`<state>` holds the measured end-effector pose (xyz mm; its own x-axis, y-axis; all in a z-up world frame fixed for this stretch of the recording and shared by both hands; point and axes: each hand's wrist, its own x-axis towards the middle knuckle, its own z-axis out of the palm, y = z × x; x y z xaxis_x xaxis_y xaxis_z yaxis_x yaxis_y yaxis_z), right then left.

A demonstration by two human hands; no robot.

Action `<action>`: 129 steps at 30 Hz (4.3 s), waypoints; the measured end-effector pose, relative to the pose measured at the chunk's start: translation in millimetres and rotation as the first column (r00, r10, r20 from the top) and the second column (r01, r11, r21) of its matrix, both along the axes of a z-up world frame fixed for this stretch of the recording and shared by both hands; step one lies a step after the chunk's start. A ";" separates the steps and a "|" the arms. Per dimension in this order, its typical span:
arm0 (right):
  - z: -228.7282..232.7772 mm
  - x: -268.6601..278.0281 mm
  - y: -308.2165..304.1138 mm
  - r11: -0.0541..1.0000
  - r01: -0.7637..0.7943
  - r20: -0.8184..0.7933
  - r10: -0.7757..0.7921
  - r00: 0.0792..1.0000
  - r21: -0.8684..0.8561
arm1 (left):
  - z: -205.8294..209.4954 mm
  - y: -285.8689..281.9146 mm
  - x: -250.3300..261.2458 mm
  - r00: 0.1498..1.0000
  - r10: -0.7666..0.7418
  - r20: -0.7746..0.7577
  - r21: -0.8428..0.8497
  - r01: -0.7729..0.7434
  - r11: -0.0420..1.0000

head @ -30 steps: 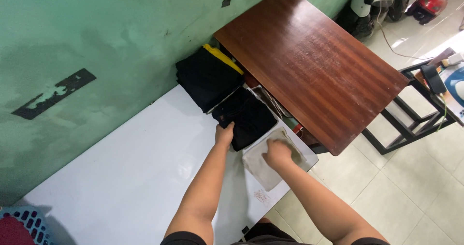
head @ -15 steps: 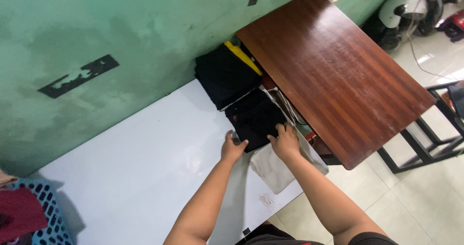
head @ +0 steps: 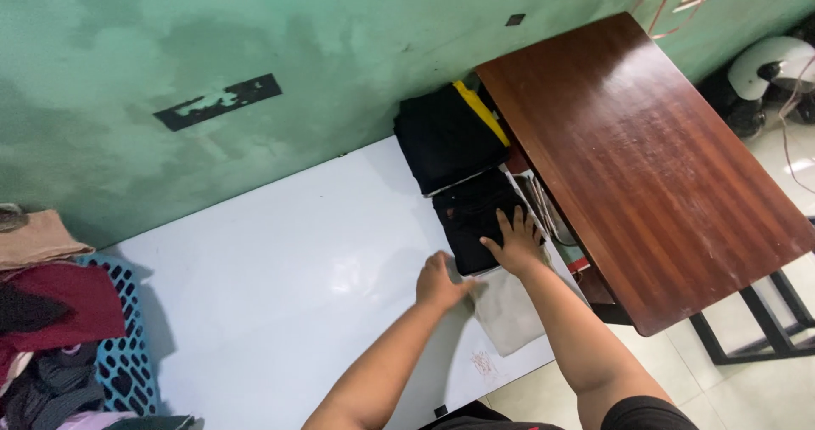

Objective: The recorder folds several items of clothing on a white surface and places them in a stack.

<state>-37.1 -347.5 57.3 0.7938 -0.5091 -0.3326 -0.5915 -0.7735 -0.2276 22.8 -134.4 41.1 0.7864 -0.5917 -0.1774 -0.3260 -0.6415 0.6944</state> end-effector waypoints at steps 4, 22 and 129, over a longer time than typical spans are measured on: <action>-5.5 -6.0 7.4 0.997 0.019 0.072 -0.013 0.997 -0.078 | 61.0 14.4 -24.4 0.977 -0.058 -0.206 0.249 0.110 0.962; -58.1 -87.0 -0.4 0.984 -0.020 0.036 0.026 0.999 -0.175 | 7.6 -6.0 -30.9 0.931 0.135 -0.339 0.152 -0.088 0.984; 261.3 300.3 674.8 0.594 -0.789 0.798 0.546 0.256 -0.153 | 303.2 762.8 310.3 0.569 0.567 0.596 0.326 -0.816 0.478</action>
